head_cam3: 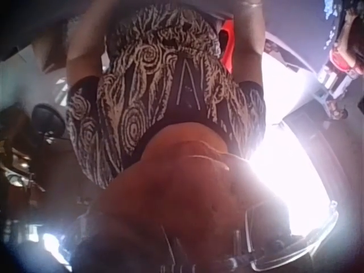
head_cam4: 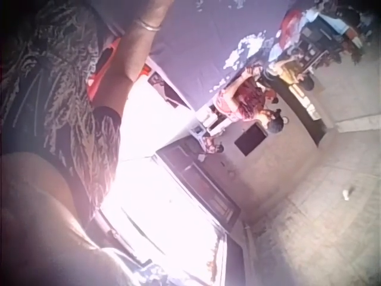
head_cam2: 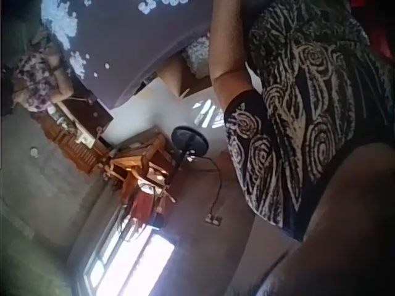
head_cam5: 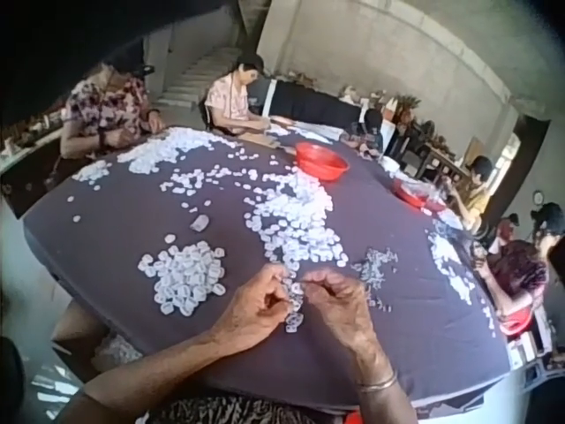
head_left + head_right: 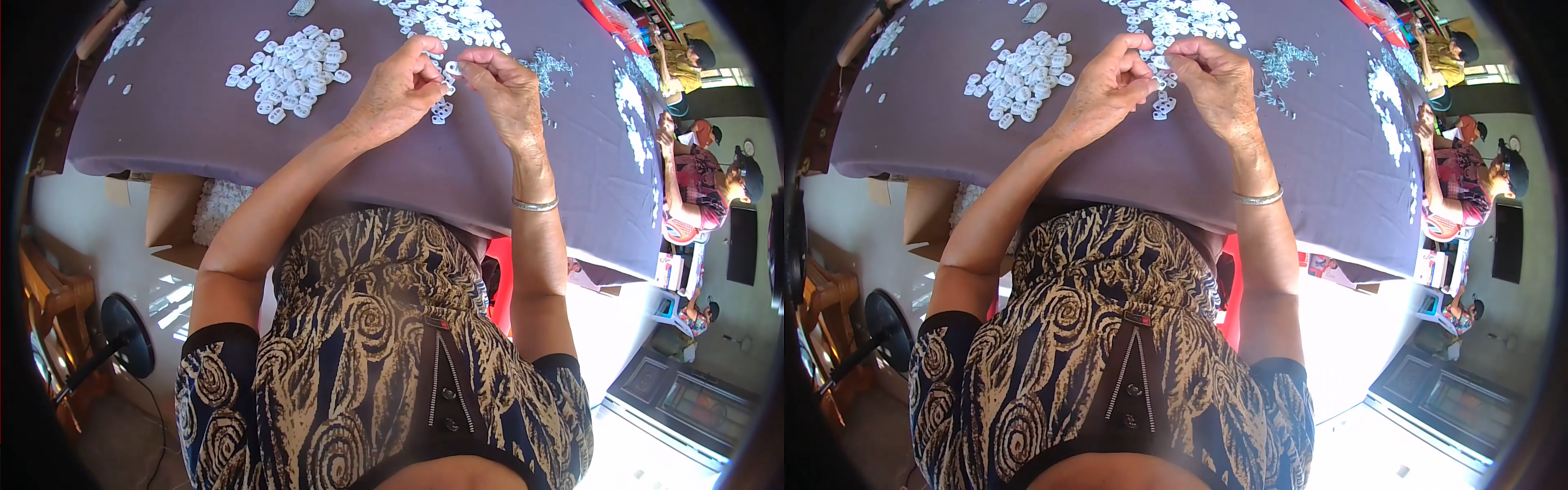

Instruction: The person assembles plastic cord locks by hand, repeatedly picking up individual plastic components and pressing them together on the table.

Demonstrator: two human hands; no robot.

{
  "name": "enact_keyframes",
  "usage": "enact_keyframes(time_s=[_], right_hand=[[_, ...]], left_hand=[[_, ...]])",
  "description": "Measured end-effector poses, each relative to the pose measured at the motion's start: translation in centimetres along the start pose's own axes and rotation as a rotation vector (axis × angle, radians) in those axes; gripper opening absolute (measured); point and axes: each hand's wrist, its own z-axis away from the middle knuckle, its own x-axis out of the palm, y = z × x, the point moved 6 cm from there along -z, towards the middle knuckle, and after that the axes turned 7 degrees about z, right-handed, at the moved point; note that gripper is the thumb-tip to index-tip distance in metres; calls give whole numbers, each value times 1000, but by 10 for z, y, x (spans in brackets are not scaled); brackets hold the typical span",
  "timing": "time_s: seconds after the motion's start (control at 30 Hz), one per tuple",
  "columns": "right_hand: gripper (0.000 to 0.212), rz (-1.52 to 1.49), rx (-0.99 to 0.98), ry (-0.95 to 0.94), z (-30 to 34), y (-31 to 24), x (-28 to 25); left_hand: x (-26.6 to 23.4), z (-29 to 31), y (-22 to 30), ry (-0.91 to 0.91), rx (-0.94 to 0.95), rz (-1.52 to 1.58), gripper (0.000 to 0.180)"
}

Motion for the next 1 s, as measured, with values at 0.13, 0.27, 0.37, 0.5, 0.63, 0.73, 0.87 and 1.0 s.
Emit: enact_keyframes(time_s=[0.13, 0.27, 0.37, 0.5, 0.63, 0.73, 0.87, 1.0], right_hand=[[11, 12, -19, -1, 2, -1, 0], [10, 24, -12, -1, 3, -2, 1], [10, -43, -24, 19, 4, 0, 0], [10, 32, -27, -8, 5, 0, 2], [10, 20, -38, -3, 7, 2, 3], [9, 10, -66, -4, 9, 3, 5], [8, 0, -96, -18, 10, 2, 6], [7, -22, -96, 12, 15, 7, 10]], left_hand=[[1, 0, 3, 7, -1, -7, 40], [0, 1, 1, 2, 16, 4, 40], [1, 0, 2, 1, 10, -5, 40], [-1, 1, 2, 5, 6, -10, 40], [-1, 1, 3, 23, -15, -9, 39], [-2, 0, 3, 21, -2, -11, 38], [-2, 1, 5, 40, 16, -31, 38], [-2, 2, 3, 94, -35, 45, 36]])
